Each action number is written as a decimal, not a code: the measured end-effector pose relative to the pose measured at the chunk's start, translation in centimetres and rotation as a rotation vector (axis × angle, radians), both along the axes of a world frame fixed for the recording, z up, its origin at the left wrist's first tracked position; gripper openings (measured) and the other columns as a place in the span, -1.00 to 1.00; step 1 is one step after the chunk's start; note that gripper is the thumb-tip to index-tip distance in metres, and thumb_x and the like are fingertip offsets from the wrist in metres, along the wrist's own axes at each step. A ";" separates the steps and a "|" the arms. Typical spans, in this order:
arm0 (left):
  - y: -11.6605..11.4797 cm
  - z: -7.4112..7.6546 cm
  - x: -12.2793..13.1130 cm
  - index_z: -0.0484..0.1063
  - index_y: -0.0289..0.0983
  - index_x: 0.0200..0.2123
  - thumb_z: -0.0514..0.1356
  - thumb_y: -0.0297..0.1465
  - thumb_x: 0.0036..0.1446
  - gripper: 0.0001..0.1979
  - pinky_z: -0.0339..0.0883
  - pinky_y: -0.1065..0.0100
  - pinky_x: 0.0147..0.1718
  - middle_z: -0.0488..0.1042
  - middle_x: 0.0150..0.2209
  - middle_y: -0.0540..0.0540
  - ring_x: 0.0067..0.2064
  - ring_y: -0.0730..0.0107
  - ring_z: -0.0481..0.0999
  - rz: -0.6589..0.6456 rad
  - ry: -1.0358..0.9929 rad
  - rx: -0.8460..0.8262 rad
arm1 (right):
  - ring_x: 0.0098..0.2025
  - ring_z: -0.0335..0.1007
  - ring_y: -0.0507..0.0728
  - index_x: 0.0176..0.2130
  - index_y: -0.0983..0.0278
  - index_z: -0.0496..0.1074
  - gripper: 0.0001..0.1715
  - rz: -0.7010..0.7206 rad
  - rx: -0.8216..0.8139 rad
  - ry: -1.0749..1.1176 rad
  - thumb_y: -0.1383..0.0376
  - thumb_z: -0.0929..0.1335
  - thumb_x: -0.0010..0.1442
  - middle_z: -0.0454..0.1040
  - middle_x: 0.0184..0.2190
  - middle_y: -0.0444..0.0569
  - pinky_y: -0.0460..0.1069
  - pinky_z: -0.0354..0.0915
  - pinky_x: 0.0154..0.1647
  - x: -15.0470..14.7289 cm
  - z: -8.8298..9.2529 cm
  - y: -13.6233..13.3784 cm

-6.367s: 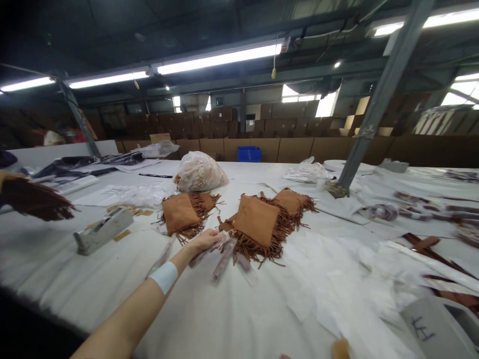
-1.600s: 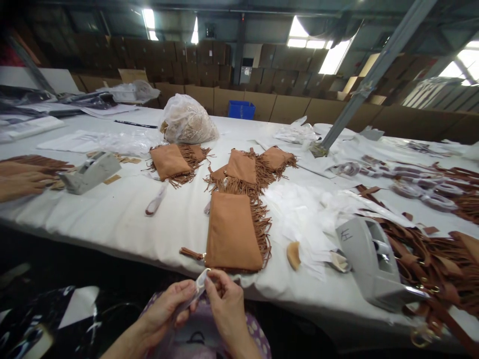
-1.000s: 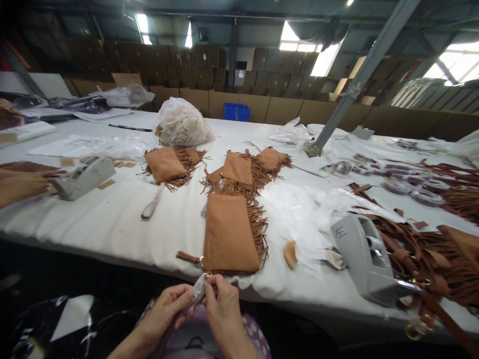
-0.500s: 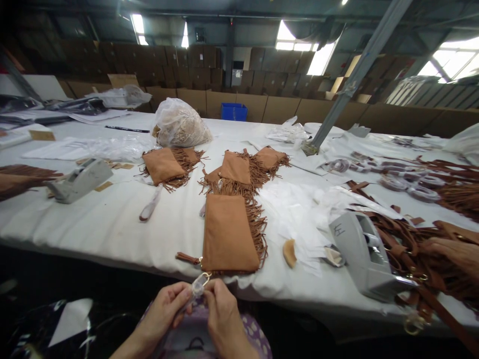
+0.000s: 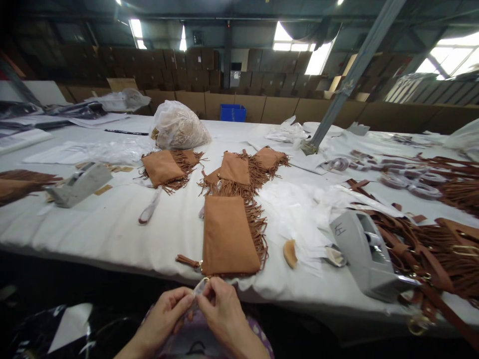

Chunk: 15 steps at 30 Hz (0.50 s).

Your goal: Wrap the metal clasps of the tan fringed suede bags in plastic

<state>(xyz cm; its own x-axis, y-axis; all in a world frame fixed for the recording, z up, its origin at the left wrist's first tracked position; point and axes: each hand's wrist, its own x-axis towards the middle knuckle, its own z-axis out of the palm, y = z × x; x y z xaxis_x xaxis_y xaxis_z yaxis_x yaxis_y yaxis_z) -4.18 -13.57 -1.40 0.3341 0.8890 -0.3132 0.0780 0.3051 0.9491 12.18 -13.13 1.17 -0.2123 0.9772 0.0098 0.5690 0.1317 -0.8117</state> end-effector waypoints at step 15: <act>0.1 0.7 -0.6 0.37 -0.29 -0.52 0.07 -0.03 0.14 -0.55 -0.01 0.46 -0.58 0.27 -0.61 0.05 -0.59 0.51 0.12 -0.008 0.130 0.108 | -0.35 0.44 0.10 -0.36 0.26 0.49 -0.71 -0.108 -0.032 0.137 0.19 0.26 0.23 0.55 -0.40 -0.05 -0.07 0.27 -0.29 2.1 1.0 1.1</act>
<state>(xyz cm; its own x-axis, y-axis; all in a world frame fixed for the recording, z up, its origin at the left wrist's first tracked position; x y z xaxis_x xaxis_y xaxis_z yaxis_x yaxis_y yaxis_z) -4.78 -13.49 -0.67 0.3044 0.9172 -0.2569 0.2041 0.2007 0.9582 14.28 -12.05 2.17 -0.1053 0.9944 0.0002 0.4620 0.0491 -0.8855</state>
